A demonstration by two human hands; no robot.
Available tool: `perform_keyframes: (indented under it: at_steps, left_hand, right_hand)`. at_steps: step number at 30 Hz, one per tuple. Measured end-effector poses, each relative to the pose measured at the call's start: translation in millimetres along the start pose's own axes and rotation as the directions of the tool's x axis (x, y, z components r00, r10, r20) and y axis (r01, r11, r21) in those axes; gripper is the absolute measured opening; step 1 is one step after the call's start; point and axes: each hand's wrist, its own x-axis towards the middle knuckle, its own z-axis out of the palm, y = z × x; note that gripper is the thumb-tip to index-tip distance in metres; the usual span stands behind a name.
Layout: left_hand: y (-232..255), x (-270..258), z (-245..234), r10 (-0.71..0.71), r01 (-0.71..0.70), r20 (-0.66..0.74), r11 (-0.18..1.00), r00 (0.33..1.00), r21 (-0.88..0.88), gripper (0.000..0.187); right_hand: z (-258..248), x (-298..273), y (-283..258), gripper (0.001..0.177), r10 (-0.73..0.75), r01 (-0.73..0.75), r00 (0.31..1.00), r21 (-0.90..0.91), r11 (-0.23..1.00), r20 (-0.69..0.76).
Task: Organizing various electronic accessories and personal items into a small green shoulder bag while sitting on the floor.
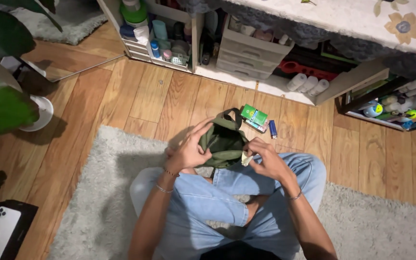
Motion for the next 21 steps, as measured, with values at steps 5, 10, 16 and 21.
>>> perform_keyframes:
  at_steps: [5, 10, 16, 21]
  left_hand:
    - [22.0, -1.2, 0.2, 0.016, -0.02, 0.1, 0.999, 0.995, 0.042, 0.081]
    - [10.9, 1.3, 1.9, 0.088, -0.089, 0.056, 0.996, 0.995, 0.007, 0.081]
    - [-2.7, 2.6, 2.4, 0.114, -0.114, -0.02, 0.993, 0.993, 0.008, 0.083]
    - [-9.7, 2.2, 1.1, 0.084, -0.08, -0.049, 0.994, 0.995, 0.069, 0.082]
  right_hand:
    - [4.4, -1.3, 11.7, 0.015, 0.002, -0.002, 1.0, -0.023, 1.0, -0.002]
    - [6.2, -0.6, 6.6, 0.016, 0.028, -0.028, 1.0, -0.021, 0.999, -0.011]
    - [3.7, 2.8, 0.2, 0.016, -0.006, 0.007, 0.999, 0.017, 1.0, -0.04]
    - [-4.1, 12.9, -10.8, 0.014, 0.0, 0.0, 1.0, 0.027, 1.0, -0.002]
